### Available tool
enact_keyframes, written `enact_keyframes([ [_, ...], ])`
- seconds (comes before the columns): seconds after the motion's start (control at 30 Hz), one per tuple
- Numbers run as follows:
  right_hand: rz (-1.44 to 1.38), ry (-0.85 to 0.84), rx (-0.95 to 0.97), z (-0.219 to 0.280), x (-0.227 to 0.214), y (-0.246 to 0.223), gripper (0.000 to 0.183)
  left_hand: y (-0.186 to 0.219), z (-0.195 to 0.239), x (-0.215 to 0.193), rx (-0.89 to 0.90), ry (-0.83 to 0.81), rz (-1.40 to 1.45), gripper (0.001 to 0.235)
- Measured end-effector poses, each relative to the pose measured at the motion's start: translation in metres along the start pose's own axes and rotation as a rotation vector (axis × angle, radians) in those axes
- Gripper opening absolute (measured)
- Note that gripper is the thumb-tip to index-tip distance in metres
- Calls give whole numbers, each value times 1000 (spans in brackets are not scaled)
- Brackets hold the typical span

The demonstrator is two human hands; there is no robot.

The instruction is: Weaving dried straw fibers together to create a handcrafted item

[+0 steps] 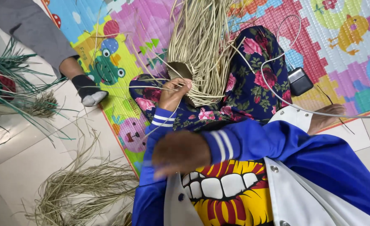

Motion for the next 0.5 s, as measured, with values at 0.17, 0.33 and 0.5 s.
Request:
enact_keyframes([
  [0.17,752,255,203,89,-63,47,18,-6,3,-12,-123,113,110,24],
  [0.33,992,143,574,162,-64,87,46,-5,13,-13,-183,49,184,36],
  [0.5,1067,47,589,172,-56,106,33,-3,40,-8,-177,125,162,38],
])
Point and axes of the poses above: each hand's wrist, its own z-axis away from the middle knuckle, its own x-axis out of the palm, y = z × x, the point moved 3 cm from there along -z, towards the middle knuckle, and after that the axes turned 15 degrees about -x, right-handed, at the moved point
